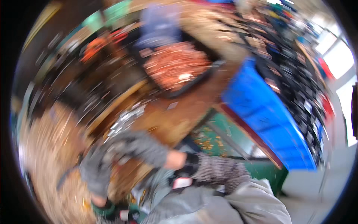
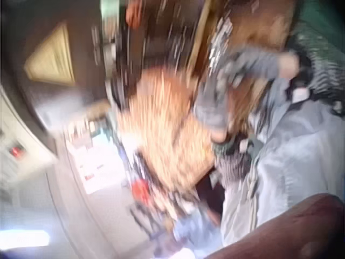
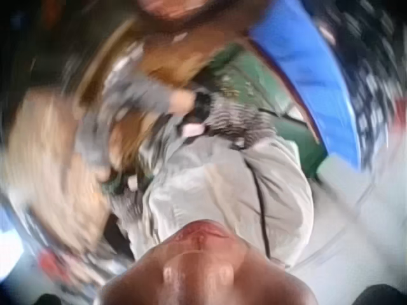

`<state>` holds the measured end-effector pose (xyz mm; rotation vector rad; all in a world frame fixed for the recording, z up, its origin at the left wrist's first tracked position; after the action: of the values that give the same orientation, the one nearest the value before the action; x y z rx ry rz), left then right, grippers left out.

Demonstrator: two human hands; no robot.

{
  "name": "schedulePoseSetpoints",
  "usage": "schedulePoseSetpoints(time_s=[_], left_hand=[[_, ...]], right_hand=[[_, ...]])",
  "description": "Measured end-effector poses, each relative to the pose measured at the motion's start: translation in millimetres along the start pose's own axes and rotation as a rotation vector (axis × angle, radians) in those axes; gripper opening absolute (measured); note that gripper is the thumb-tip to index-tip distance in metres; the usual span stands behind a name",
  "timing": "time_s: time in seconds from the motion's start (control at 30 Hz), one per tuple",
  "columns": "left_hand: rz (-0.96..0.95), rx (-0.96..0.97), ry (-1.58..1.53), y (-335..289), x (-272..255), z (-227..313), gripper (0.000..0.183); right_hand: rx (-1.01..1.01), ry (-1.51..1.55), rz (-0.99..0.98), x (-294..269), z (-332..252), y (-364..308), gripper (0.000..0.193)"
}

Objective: Assembling industrial wire harnesses by attaching terminals to cables using a crimping press machine.

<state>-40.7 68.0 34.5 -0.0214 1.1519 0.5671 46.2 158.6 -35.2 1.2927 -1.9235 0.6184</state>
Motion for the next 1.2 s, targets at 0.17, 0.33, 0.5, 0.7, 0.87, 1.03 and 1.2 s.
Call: schedulePoseSetpoints(time_s=[0.17, 0.33, 0.5, 0.7, 0.87, 1.03, 1.2], left_hand=[[0.047, 0.075, 0.136, -13.3, 3.4, -9.7, 0.042], [0.011, 0.153, 0.218, -10.0, 9.6, 23.8, 0.035], [0.098, 0.198, 0.25, -19.8, 10.8, 12.8, 0.033], [0.097, 0.14, 0.133, -14.7, 6.4, 39.0, 0.033], [0.077, 0.179, 0.043, -29.0, -7.4, 38.5, 0.036], [0.559, 0.187, 0.039, -53.0, -32.4, 32.2, 0.036], [0.665, -0.125, 0.044, -74.1, -20.2, -70.2, 0.058]], right_hand=[[-0.273, -0.069, -0.009, -14.8, 13.8, 18.1, 0.02], [-0.225, -0.187, 0.019, -17.8, 1.6, 7.1, 0.015], [-0.255, -0.296, -0.03, -11.6, -1.4, 6.4, 0.008], [-0.299, -0.438, -0.079, -16.7, 0.0, 12.1, 0.018], [-0.414, -0.687, -0.176, 4.4, -4.1, 2.5, 0.026], [-0.66, -0.747, -0.161, 5.3, 8.6, 6.9, 0.016], [-0.432, -0.576, -0.109, -15.5, 2.9, 5.6, 0.018]])
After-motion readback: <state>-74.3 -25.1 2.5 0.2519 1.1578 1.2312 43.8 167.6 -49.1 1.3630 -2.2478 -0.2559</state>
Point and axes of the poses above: each hand's wrist, its own y-axis towards the middle knuckle, its own x-axis out of the palm, z = x × y, the point moved 6 cm from there along y, towards the middle knuckle, and after that the axes turned 9 degrees about -x, right-handed, at the moved point
